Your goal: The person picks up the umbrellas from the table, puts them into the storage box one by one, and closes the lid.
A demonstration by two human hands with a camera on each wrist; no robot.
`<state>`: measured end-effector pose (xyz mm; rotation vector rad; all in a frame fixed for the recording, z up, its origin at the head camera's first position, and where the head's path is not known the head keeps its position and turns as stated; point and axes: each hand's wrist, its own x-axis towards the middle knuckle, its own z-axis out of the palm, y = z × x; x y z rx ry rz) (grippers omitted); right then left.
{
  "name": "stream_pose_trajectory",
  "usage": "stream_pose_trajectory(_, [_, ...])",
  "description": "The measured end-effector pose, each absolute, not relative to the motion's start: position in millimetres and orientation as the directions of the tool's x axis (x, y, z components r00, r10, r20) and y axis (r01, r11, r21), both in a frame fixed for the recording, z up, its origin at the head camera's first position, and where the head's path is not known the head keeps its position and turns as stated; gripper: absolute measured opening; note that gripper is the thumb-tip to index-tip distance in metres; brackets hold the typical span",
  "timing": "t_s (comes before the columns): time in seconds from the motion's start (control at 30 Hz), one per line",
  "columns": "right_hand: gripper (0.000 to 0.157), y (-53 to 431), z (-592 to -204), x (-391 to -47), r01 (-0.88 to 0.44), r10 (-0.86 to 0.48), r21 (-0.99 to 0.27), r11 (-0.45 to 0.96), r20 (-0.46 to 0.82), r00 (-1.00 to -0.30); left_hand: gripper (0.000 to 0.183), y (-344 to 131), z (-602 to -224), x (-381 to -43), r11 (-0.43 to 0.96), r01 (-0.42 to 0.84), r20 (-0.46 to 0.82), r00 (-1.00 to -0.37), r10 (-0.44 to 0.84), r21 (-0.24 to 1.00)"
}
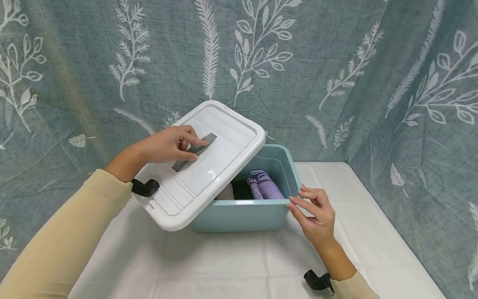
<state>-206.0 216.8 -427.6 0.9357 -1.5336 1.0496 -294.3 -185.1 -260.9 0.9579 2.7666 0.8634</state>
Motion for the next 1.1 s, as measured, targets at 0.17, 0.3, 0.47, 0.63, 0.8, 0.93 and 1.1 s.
stream_pose_trajectory(0.17, [0.029, 216.0, -426.5, -206.6, -0.934, -0.053, -0.16, 0.318, 0.981, -0.186, 0.046, -172.6, -262.9, -300.4, 0.631, 0.558, 0.051, -0.769, 0.637, 0.54])
stream_pose_trajectory(0.3, [0.029, 215.2, -425.4, -206.5, -0.934, -0.054, -0.16, 0.319, 0.981, -0.187, 0.045, -161.3, -264.5, -303.4, 0.607, 0.582, 0.017, -0.729, 0.684, 0.541])
stream_pose_trajectory(0.47, [0.029, 212.8, -420.5, -203.0, -0.934, -0.053, -0.149, 0.326, 0.983, -0.175, 0.045, -145.5, -264.5, -304.8, 0.574, 0.622, 0.009, -0.682, 0.732, 0.533])
stream_pose_trajectory(0.63, [0.03, 210.8, -415.6, -199.0, -0.928, -0.051, -0.138, 0.346, 0.985, -0.166, 0.045, -131.4, -261.0, -305.3, 0.573, 0.631, -0.017, -0.665, 0.747, 0.523])
stream_pose_trajectory(0.8, [0.032, 213.8, -419.5, -201.0, -0.918, -0.038, -0.151, 0.366, 0.984, -0.177, 0.045, -119.1, -257.4, -308.9, 0.568, 0.645, -0.04, -0.642, 0.765, 0.511])
stream_pose_trajectory(0.93, [0.03, 215.5, -420.1, -201.0, -0.924, -0.038, -0.163, 0.346, 0.981, -0.188, 0.046, -112.9, -255.5, -311.3, 0.556, 0.666, -0.053, -0.616, 0.786, 0.497])
stream_pose_trajectory(1.1, [0.025, 217.5, -415.9, -197.9, -0.935, -0.035, -0.149, 0.323, 0.985, -0.169, 0.047, -105.3, -254.8, -313.7, 0.538, 0.685, -0.081, -0.579, 0.811, 0.491])
